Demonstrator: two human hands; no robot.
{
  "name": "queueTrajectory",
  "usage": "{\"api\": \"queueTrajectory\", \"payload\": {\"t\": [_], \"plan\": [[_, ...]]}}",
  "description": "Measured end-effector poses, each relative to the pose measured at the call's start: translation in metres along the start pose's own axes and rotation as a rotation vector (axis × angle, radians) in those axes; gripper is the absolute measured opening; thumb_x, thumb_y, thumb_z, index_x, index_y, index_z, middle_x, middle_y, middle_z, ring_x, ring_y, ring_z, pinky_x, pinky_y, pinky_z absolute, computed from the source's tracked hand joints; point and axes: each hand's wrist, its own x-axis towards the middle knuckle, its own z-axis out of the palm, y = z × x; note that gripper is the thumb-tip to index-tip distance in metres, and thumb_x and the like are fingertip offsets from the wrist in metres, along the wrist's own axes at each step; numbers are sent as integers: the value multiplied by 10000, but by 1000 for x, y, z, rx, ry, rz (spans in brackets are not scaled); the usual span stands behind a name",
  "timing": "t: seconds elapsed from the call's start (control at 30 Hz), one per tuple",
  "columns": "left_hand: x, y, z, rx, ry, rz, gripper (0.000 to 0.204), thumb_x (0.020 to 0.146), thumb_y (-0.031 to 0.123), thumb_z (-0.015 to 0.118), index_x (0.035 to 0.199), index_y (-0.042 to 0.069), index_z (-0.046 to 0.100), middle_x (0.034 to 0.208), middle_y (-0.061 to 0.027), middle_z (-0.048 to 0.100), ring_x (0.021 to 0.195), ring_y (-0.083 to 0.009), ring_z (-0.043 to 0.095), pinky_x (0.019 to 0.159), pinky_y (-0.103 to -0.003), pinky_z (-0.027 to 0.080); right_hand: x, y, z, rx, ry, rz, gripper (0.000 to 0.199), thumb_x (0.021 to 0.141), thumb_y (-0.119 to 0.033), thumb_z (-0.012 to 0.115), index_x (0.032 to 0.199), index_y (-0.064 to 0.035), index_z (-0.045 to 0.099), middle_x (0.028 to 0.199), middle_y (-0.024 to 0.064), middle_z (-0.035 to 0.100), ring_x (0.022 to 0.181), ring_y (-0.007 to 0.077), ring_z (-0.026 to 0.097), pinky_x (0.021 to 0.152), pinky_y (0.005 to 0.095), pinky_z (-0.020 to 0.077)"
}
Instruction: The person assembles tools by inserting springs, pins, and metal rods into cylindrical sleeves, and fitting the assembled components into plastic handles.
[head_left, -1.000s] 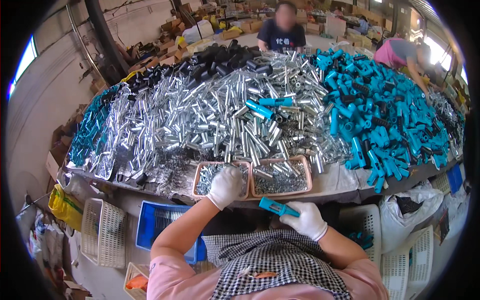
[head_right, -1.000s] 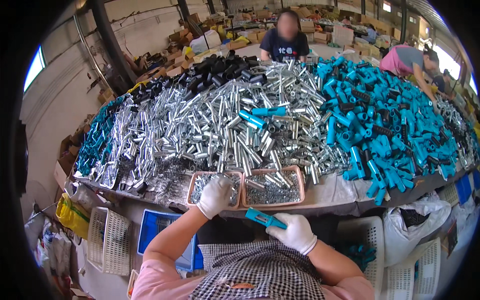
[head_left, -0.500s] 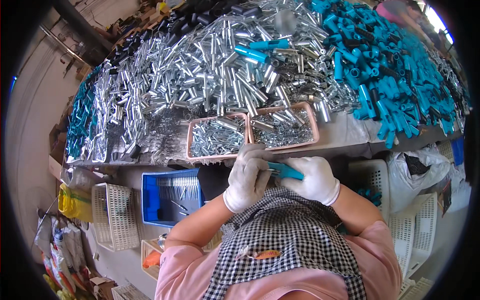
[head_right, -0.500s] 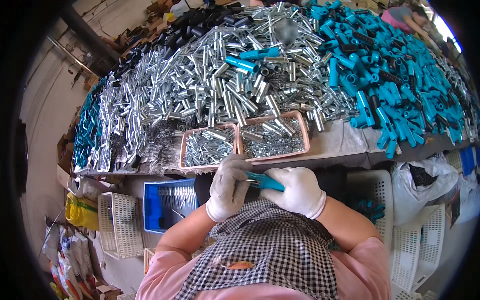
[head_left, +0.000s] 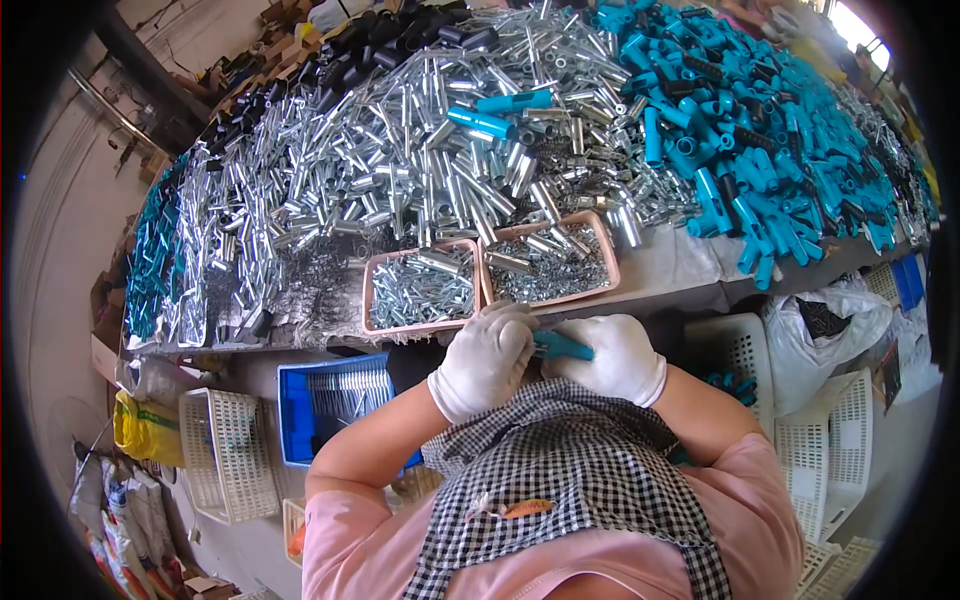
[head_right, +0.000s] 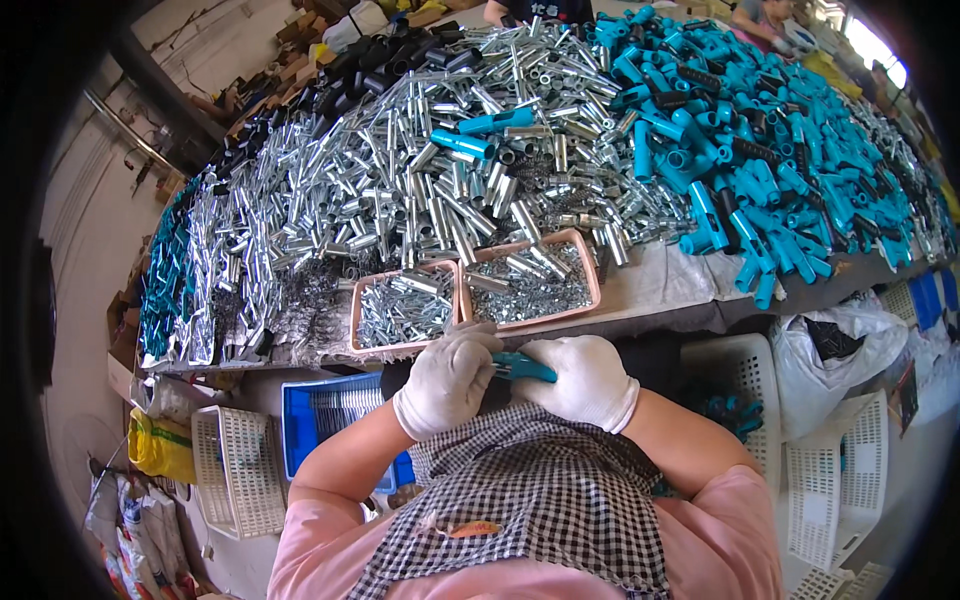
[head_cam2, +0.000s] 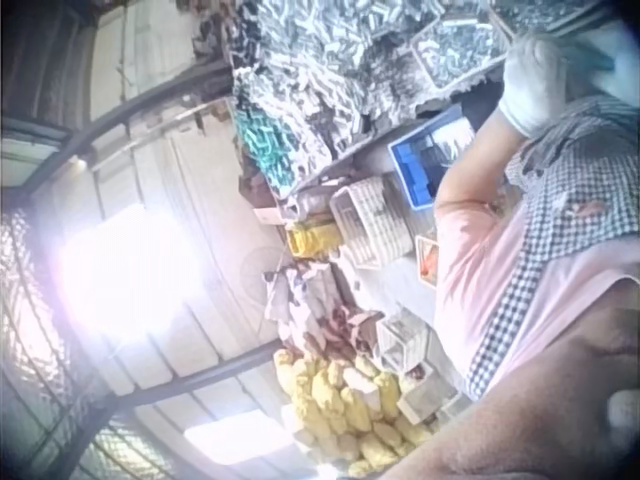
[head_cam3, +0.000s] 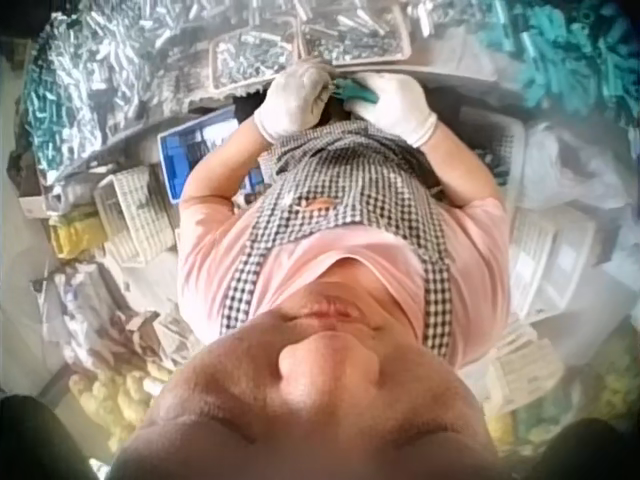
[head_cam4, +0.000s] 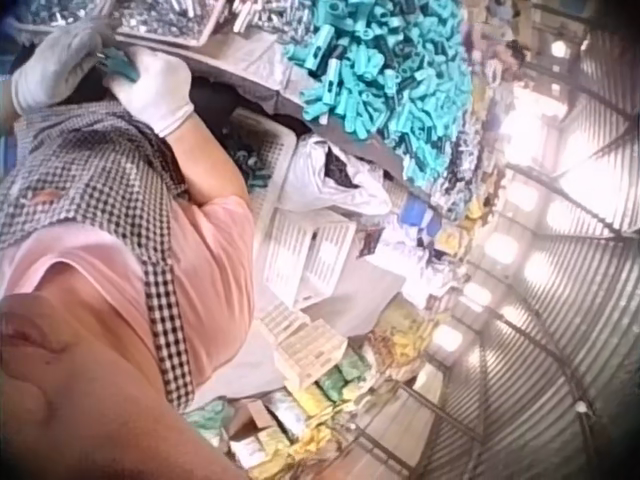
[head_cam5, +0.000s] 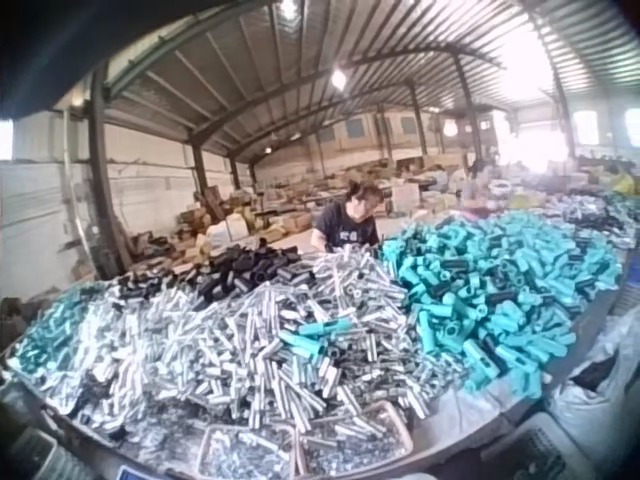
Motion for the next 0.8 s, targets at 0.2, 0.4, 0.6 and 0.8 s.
{"api": "queueTrajectory", "payload": {"t": [0.2,0.4,0.6,0.8], "plan": [[3,22,13,337,-284,-270,138,874,153,527,819,26,527,889,-180,656,812,-343,667,685,-410,557,-2,-1,4,-59,-10,-60,418,756,-429,775,967,-76,701,789,166,695,710,351,684,637,439,541],[0,1,-8,-471,-454,-523,393,786,205,721,1066,-30,576,907,-180,696,836,-297,696,758,-370,557,-13,-7,8,-31,-171,-108,281,765,-378,765,875,-125,712,687,126,676,614,321,672,548,424,527],[-9,1,-3,-527,-618,-641,662,653,318,858,1148,-42,606,1010,-178,695,939,-260,679,838,-350,539,-23,-10,11,-52,-218,-191,288,731,-370,773,871,-136,679,661,95,640,581,299,648,508,403,502],[-13,10,-20,-423,-546,-703,659,627,250,889,1167,-22,626,1015,-165,717,964,-268,702,850,-352,553,-29,-6,6,-181,-115,-294,373,700,-316,785,1007,-139,669,636,57,587,542,254,618,465,377,460]]}}
